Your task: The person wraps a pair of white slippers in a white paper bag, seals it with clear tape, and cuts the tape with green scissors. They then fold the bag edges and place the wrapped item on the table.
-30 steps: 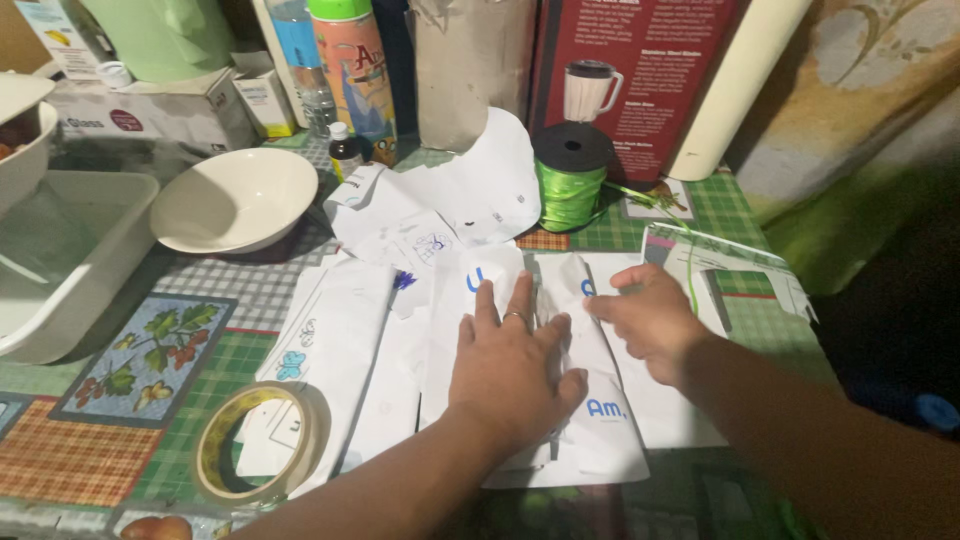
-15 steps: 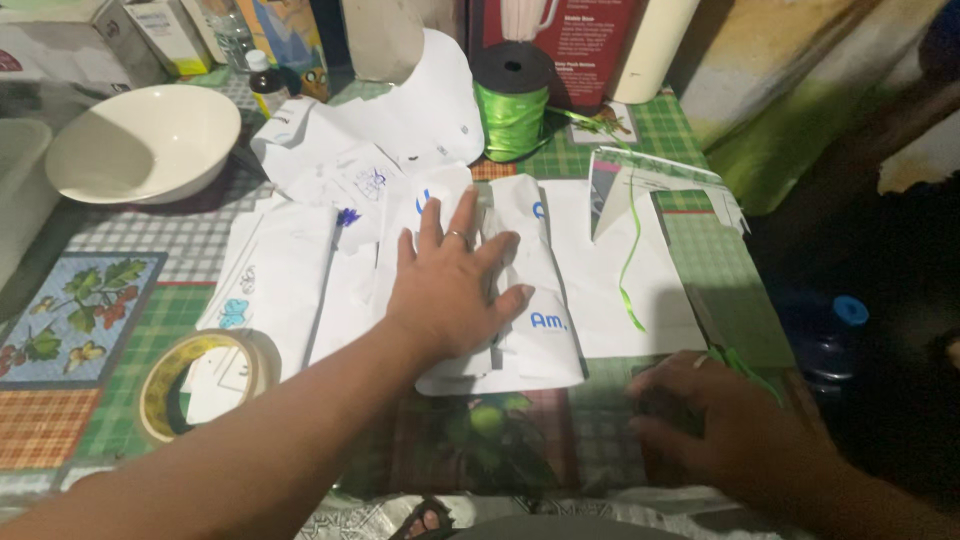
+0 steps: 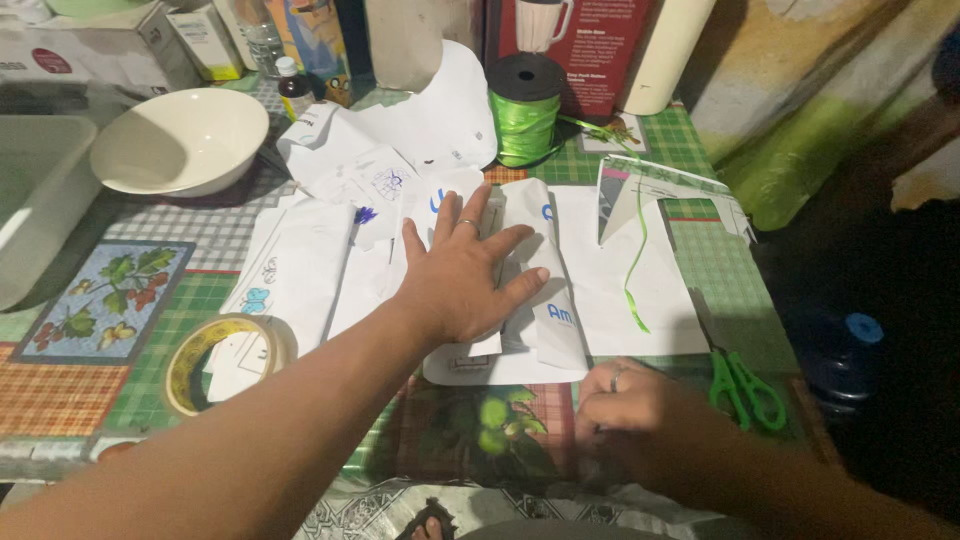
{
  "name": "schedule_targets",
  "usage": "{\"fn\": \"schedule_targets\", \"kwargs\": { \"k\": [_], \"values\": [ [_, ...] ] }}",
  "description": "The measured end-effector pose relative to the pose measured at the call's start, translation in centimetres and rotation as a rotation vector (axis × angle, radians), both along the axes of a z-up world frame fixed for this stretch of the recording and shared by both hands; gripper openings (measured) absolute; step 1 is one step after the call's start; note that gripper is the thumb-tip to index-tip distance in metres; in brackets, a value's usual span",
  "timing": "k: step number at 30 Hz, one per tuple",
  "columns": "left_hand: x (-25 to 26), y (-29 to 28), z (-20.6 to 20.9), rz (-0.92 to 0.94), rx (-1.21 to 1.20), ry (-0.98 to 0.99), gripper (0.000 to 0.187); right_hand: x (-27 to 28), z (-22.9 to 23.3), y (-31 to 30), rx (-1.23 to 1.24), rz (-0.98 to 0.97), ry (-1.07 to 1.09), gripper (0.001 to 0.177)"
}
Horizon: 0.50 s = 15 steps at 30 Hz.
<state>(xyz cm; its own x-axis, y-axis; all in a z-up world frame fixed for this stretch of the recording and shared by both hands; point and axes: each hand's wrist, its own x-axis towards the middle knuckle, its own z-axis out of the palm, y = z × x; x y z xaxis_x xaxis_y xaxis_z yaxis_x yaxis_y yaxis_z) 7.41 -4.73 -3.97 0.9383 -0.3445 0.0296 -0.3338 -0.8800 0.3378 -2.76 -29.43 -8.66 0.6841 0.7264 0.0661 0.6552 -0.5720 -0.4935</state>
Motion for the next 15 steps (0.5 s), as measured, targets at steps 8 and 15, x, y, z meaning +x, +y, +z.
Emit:
{"fn": "schedule_targets", "kwargs": {
  "k": [8,15],
  "values": [
    [-2.2,0.9,-2.5,0.346,-0.478,-0.162,0.055,-0.2,-1.2,-1.3,-0.382,0.252,-0.106,0.027],
    [-1.7,3.3,-2.9,0.102,-0.467,-0.371,0.034,0.9,3.4,-0.9,-0.269,0.172,-0.022,0.015]
  ]
}}
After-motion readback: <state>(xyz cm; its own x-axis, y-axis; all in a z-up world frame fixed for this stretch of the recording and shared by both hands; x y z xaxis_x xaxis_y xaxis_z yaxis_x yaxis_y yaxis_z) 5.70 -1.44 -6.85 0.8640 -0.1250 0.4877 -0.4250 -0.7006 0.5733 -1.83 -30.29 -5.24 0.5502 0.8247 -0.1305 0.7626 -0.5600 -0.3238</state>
